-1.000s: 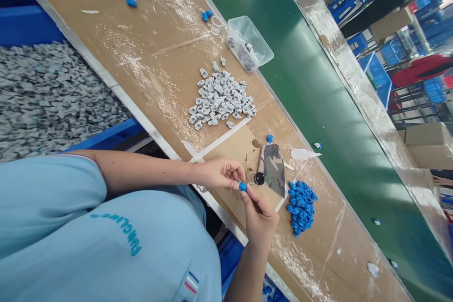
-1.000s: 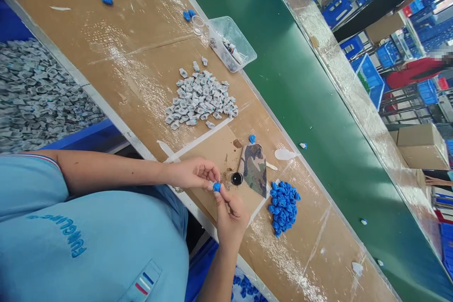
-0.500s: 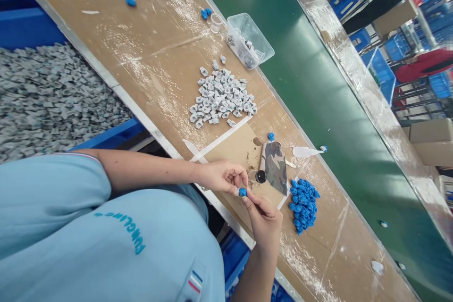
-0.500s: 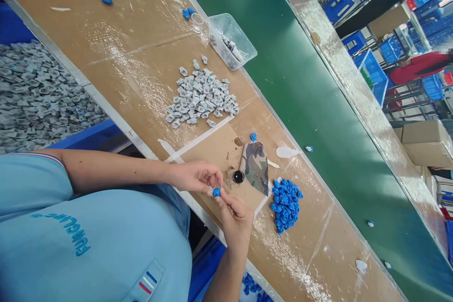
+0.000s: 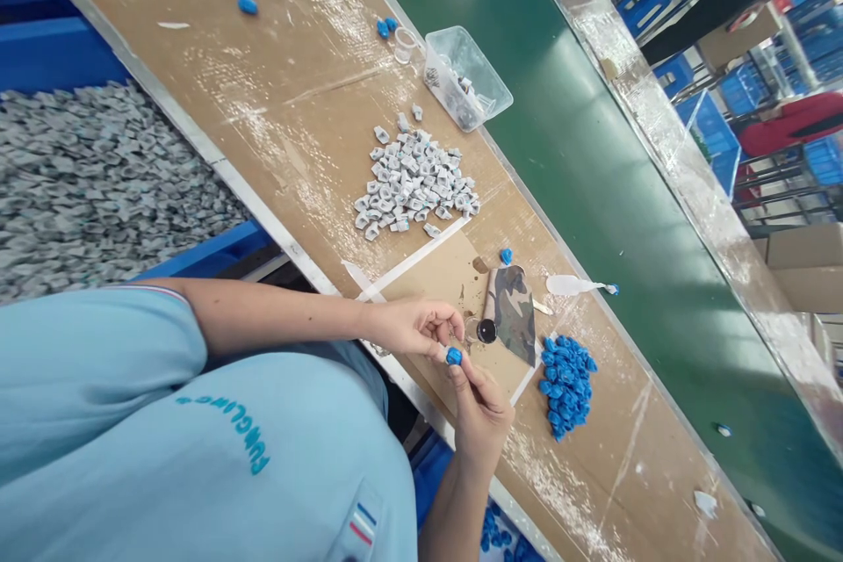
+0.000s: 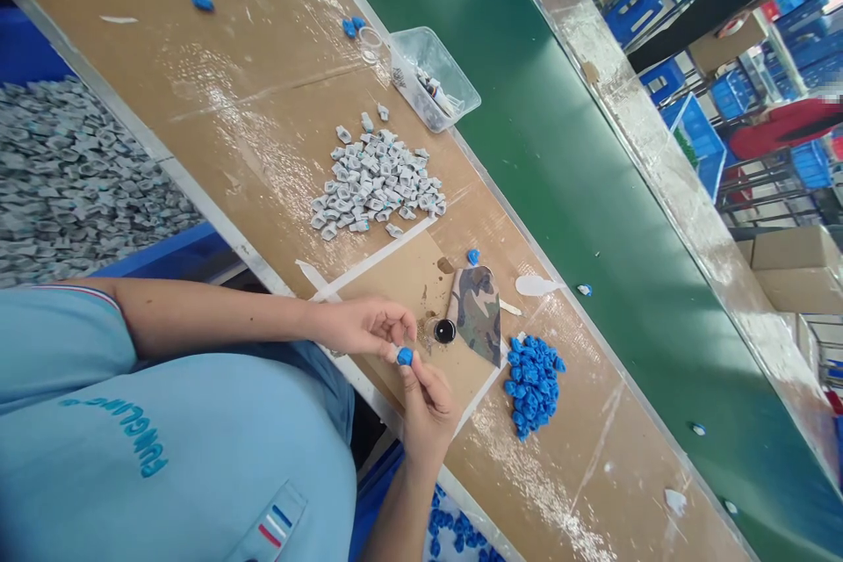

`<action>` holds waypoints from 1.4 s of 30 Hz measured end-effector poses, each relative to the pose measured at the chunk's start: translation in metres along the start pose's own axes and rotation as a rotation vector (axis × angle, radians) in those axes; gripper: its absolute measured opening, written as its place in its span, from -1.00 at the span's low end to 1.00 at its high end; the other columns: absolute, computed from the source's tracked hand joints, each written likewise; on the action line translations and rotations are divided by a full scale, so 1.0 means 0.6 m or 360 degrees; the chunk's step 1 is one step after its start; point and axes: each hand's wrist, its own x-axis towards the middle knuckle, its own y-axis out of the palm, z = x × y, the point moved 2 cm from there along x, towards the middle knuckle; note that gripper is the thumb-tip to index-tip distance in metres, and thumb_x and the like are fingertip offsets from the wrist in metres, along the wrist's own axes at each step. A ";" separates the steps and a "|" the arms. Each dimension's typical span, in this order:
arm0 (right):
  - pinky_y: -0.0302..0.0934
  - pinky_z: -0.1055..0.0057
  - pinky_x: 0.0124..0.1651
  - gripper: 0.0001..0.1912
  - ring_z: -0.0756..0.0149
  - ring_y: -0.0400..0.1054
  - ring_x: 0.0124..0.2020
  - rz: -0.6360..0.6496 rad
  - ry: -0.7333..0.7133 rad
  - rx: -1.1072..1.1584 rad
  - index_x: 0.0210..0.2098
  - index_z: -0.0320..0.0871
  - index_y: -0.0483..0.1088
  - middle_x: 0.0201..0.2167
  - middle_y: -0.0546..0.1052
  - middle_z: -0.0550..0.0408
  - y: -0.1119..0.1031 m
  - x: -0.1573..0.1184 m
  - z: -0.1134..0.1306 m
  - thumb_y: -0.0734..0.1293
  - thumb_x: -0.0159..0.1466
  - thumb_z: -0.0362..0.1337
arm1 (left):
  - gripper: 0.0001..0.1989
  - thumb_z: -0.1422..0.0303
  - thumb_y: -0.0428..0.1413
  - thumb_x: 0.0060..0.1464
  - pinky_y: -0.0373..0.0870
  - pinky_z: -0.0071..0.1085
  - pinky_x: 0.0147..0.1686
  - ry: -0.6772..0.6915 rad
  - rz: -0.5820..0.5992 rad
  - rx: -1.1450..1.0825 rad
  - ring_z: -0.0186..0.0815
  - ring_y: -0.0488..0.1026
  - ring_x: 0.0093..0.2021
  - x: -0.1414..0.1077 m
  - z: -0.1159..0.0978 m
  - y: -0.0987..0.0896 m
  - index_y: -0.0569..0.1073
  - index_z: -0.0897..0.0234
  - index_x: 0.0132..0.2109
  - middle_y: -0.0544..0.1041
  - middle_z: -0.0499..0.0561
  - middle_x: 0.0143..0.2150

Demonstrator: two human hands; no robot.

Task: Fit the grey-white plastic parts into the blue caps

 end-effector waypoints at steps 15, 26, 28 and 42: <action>0.37 0.38 -0.39 -0.83 0.32 0.44 -0.46 -0.0050 -0.0033 -0.0100 -0.31 -0.08 0.57 -0.48 0.58 0.08 0.014 -0.005 0.004 0.42 0.08 -0.23 | -0.63 0.36 0.30 -0.14 0.35 -0.54 -0.43 -0.0127 0.0012 -0.0173 -0.46 0.43 -0.49 0.002 0.012 -0.003 0.36 0.33 -0.18 0.44 -0.13 -0.49; 0.42 0.27 -0.25 -0.78 0.25 0.48 -0.36 -0.0231 0.0134 0.0056 -0.33 -0.14 0.56 -0.40 0.60 0.01 0.007 -0.016 -0.025 0.46 0.04 -0.18 | -0.87 0.33 0.14 0.07 0.22 -0.59 -0.50 -0.0040 0.0111 0.0569 -0.45 0.35 -0.53 0.002 -0.007 -0.001 0.48 0.31 -0.33 0.43 -0.09 -0.58; 0.42 0.25 -0.24 -0.78 0.25 0.49 -0.36 -0.0192 0.0166 0.0076 -0.34 -0.13 0.57 -0.39 0.60 0.01 0.004 -0.015 -0.024 0.47 0.03 -0.17 | -0.85 0.36 0.10 0.10 0.18 -0.58 -0.51 0.0085 0.0145 0.0724 -0.44 0.31 -0.53 0.002 -0.012 0.002 0.49 0.31 -0.39 0.42 -0.08 -0.58; 0.37 0.43 -0.41 -0.77 0.38 0.44 -0.47 0.0022 -0.0132 0.0039 -0.28 0.01 0.55 -0.48 0.58 0.15 0.002 -0.009 0.013 0.42 0.07 -0.37 | -0.70 0.19 0.02 0.13 0.11 -0.59 -0.61 -0.0240 0.0357 0.0556 -0.48 0.19 -0.61 0.001 -0.015 0.001 0.43 0.34 -0.40 0.32 -0.11 -0.59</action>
